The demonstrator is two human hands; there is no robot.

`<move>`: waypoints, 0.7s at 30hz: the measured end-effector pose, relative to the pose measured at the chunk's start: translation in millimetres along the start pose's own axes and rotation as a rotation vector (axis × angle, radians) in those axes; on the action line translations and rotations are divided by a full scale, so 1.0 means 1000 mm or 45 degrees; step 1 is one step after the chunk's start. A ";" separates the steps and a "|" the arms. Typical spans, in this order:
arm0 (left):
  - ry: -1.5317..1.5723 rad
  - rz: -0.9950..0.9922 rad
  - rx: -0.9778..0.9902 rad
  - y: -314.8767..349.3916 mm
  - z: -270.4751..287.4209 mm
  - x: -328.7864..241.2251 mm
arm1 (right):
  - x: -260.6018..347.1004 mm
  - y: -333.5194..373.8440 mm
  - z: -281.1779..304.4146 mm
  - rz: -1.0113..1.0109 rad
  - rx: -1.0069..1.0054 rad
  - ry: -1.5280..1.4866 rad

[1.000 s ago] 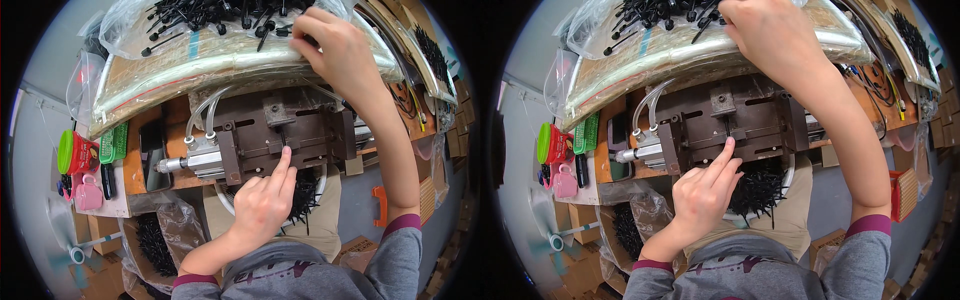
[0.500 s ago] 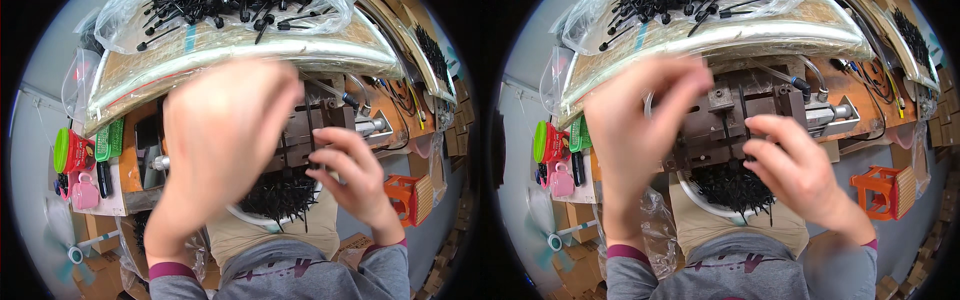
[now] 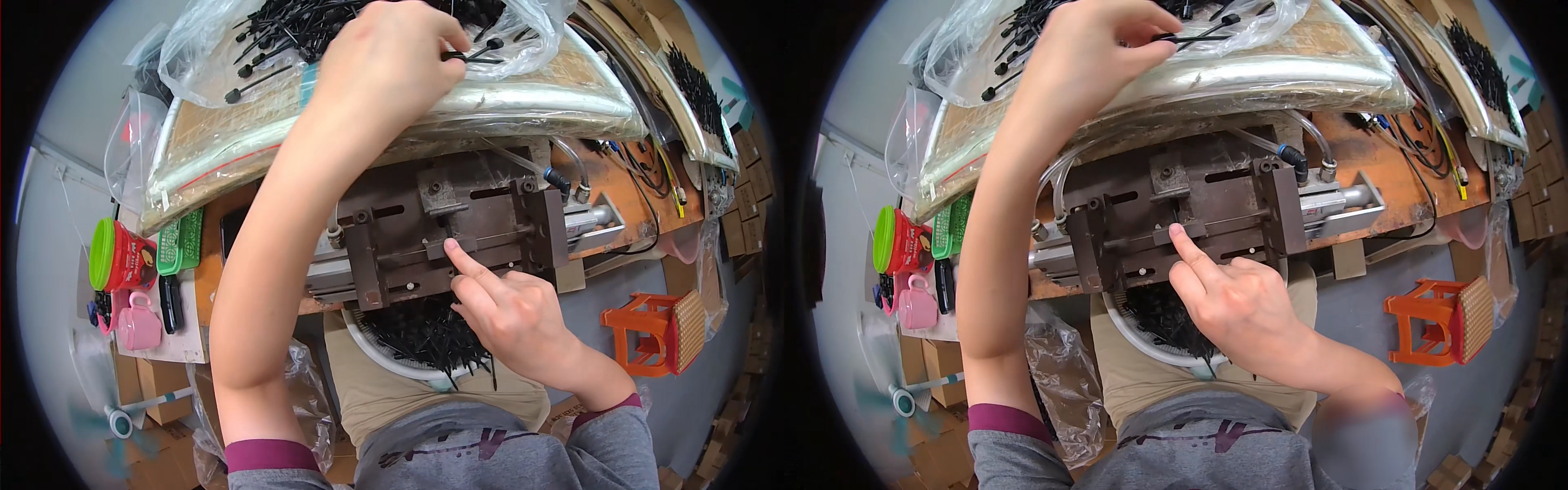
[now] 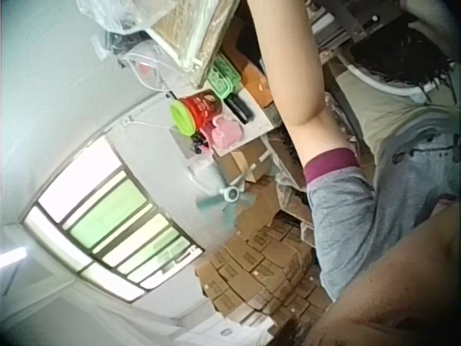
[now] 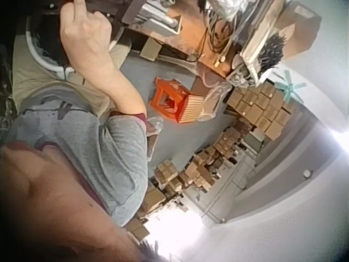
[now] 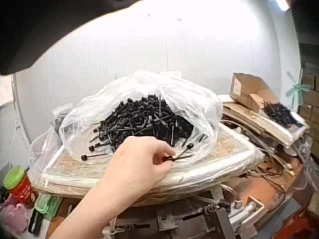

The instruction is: Assembling small black plastic fasteners by hand and using a pneumatic press.

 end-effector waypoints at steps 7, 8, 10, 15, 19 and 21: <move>0.317 0.169 -0.080 0.073 0.056 -0.010 | -0.045 -0.042 0.045 -0.069 -0.282 -0.482; 0.354 0.139 -0.050 0.084 0.051 -0.016 | -0.063 -0.050 0.059 0.006 -0.521 -0.326; 0.330 0.148 -0.050 0.116 0.054 -0.030 | -0.092 -0.076 0.081 0.004 -0.657 0.028; 0.081 0.057 -0.031 0.181 0.011 -0.058 | -0.172 -0.140 0.077 -0.148 -0.059 0.638; -0.119 0.051 -0.001 0.207 -0.027 -0.059 | -0.177 -0.142 0.071 -0.190 0.025 0.383; -0.208 0.033 0.031 0.212 -0.037 -0.062 | -0.161 -0.135 0.076 -0.148 -0.103 0.254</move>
Point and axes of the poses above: each hand's wrist, its own y-axis away from the middle knuckle, its own z-axis out of the back of the hand, x = y × z, the point moved 7 cm from there along -y, towards the middle knuckle, and after that the axes turned 8 degrees about z, right-handed, at the moved point
